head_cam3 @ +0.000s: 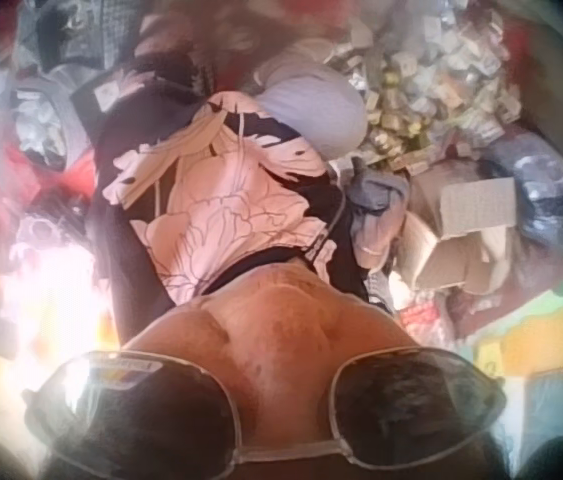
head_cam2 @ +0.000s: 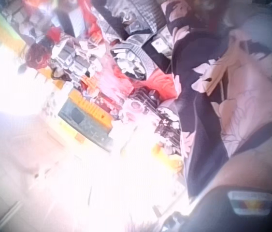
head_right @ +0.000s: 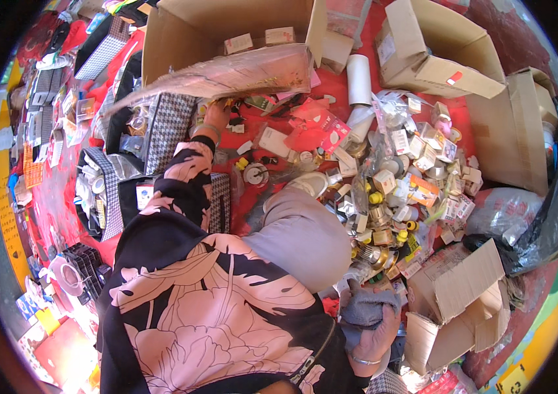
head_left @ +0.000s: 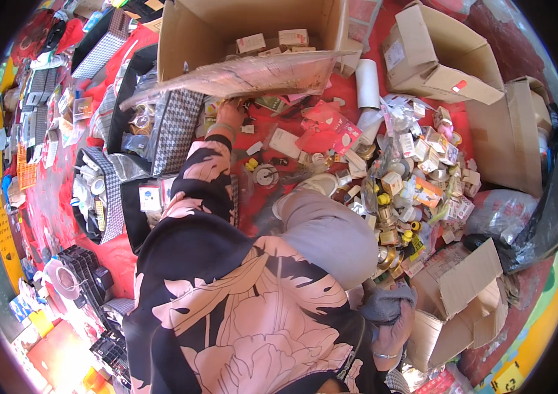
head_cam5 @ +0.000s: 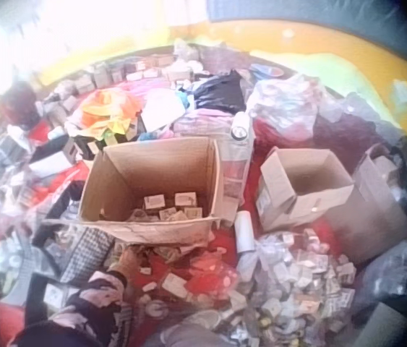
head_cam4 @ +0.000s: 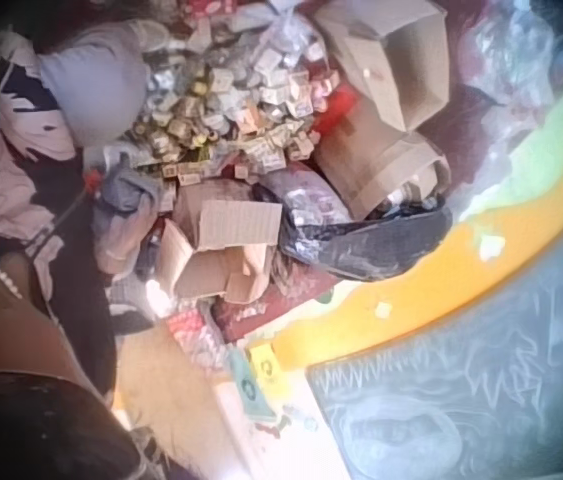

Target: The person sits on the floor and sorts through various small items, including boxes, plastic-wrapped goods, and bottles, from cardboard boxes. They pick up items, wipe them with a cloth, and place them into different containers or piles.

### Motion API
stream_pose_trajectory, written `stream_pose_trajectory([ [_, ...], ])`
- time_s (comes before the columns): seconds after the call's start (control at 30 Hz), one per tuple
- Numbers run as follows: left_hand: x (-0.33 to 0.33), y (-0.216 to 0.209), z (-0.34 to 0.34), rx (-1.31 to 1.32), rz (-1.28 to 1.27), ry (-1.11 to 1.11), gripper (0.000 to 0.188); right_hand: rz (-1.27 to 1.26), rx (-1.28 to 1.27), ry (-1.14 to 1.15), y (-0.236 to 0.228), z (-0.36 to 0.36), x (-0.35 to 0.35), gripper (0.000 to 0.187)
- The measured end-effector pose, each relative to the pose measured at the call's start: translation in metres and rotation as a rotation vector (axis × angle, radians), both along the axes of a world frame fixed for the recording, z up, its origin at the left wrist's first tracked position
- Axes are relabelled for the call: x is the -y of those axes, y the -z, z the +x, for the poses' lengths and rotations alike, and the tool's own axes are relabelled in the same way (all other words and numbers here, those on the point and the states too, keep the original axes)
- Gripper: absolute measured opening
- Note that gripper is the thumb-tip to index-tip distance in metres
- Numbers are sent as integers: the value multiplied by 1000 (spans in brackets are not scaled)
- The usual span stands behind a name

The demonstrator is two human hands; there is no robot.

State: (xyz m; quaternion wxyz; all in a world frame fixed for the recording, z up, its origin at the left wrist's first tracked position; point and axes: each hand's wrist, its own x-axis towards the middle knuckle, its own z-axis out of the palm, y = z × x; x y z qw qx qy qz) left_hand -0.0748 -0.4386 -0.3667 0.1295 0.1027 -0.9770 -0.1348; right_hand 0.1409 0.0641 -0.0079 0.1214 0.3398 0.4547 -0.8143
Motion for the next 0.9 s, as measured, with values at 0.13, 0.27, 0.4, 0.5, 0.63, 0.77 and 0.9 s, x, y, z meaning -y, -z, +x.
stream_pose_trajectory([
  [0.13,6,26,-10,240,181,-155,33,297,-46,-88,6,3,4,42],
  [0.27,-23,73,11,519,75,-394,50,151,-14,-55,19,8,-13,45],
  [0.4,-88,35,-2,570,173,-282,61,75,78,102,28,9,-11,46],
  [0.5,-112,42,-50,245,236,-525,61,102,109,77,35,9,-18,47],
  [0.63,-71,79,-95,-83,369,-441,60,120,127,69,33,-1,-18,48],
  [0.77,-78,65,-142,264,209,-461,70,167,124,132,27,-4,-2,49],
  [0.9,-83,104,-171,434,154,-77,71,210,149,185,16,-11,20,47],
])
